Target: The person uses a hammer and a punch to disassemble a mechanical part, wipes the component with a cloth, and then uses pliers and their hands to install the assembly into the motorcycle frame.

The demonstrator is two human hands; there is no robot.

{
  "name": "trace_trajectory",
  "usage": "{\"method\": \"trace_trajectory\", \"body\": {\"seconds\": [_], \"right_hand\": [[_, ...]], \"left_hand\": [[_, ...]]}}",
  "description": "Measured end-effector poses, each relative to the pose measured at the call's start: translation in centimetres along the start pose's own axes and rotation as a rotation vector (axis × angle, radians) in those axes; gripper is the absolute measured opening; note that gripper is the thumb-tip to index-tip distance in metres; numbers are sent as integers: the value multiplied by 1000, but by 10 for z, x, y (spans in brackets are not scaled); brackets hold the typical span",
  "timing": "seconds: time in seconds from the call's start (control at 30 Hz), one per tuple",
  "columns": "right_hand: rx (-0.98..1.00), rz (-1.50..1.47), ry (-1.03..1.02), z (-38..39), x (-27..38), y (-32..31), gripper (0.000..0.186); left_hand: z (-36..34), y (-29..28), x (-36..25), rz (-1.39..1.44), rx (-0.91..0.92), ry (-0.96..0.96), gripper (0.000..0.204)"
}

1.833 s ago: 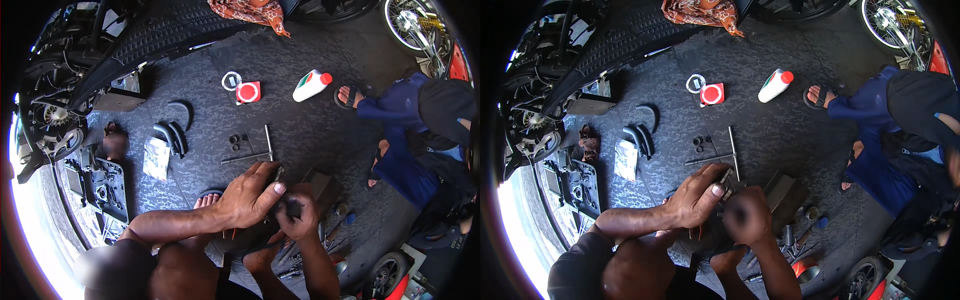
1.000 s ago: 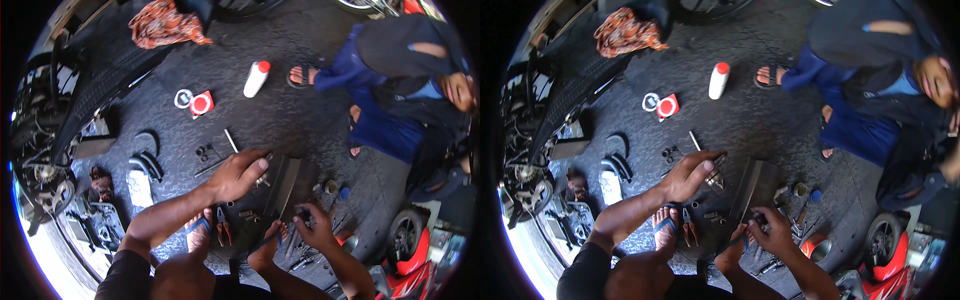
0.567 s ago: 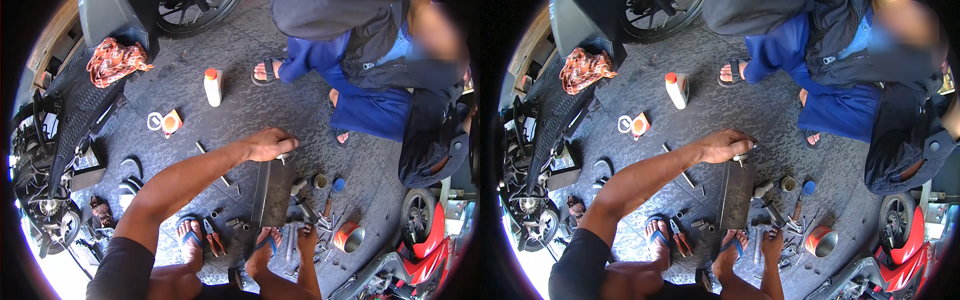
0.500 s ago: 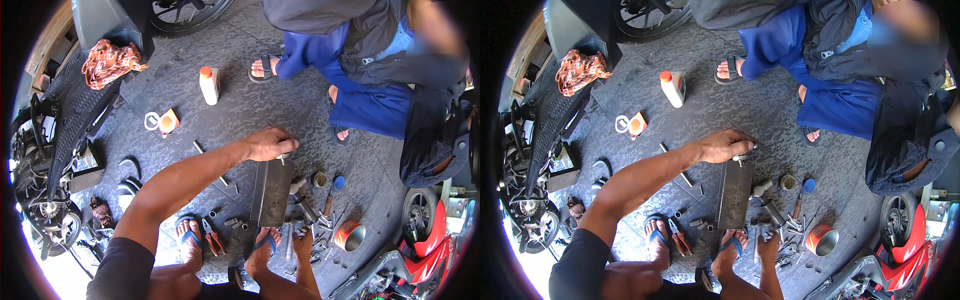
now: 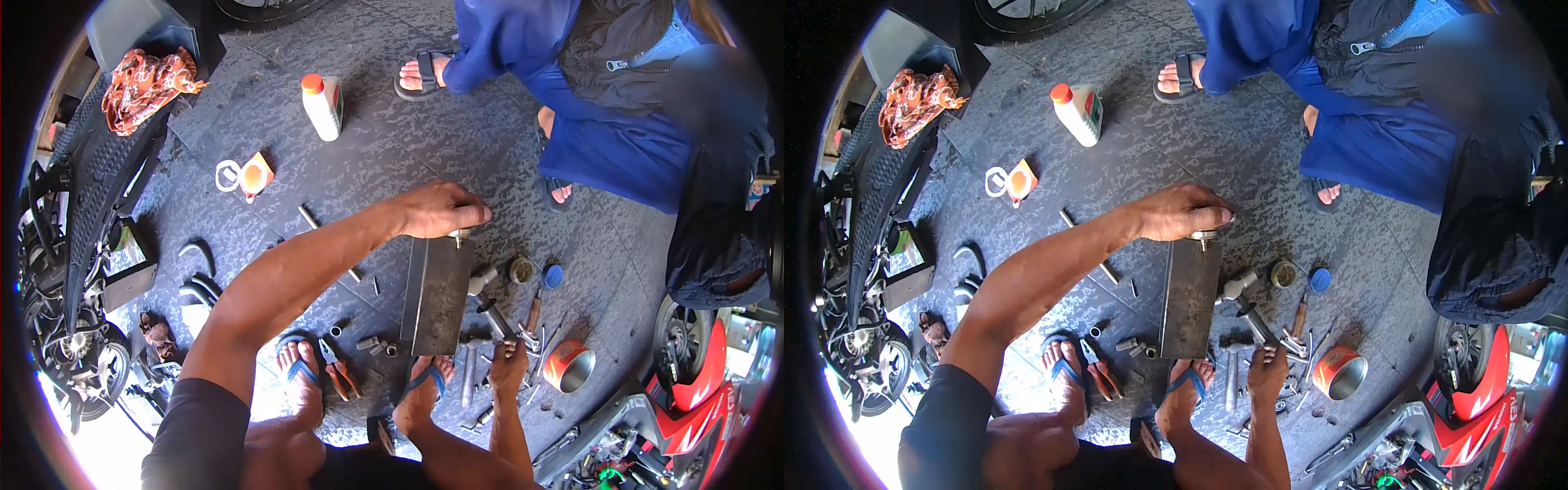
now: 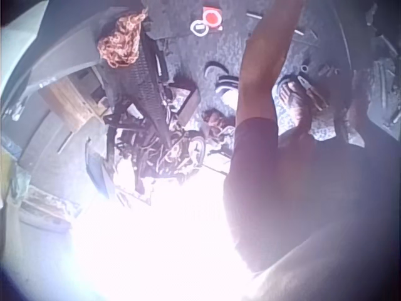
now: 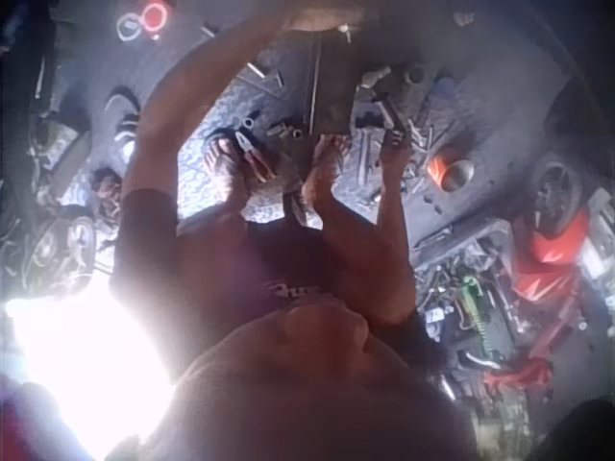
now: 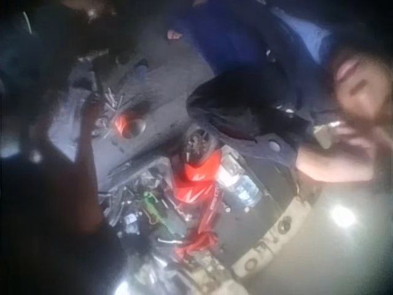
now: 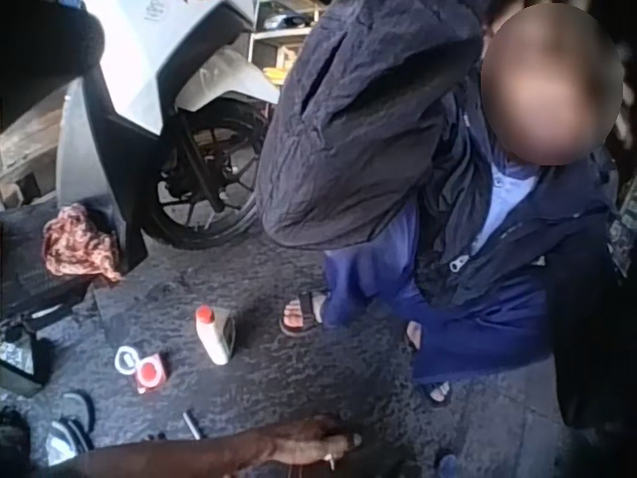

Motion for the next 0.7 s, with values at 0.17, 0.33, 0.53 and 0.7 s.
{"method": "trace_trajectory", "body": {"seconds": [0.17, 0.33, 0.53, 0.7], "right_hand": [[164, 335, 22, 38, -40, 34, 33], [86, 372, -115, 50, -46, 53, 43], [49, 343, -174, 52, -22, 44, 36], [281, 190, -23, 57, -2, 19, 38]], "left_hand": [[4, -3, -14, -35, 1, -83, 69], [4, -4, -5, -10, -9, -126, 73], [-3, -2, 0, -40, -82, 0, 65], [-14, 0, 1, -72, -59, 4, 58]]}}
Point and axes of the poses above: each hand's wrist, its own z-axis away from the middle knuckle, its own y-axis out of the palm, x = y × z, the point moved 9 cm from there along -z, towards the middle knuckle, and after that the axes turned 4 degrees about x, right-handed, at the moved point
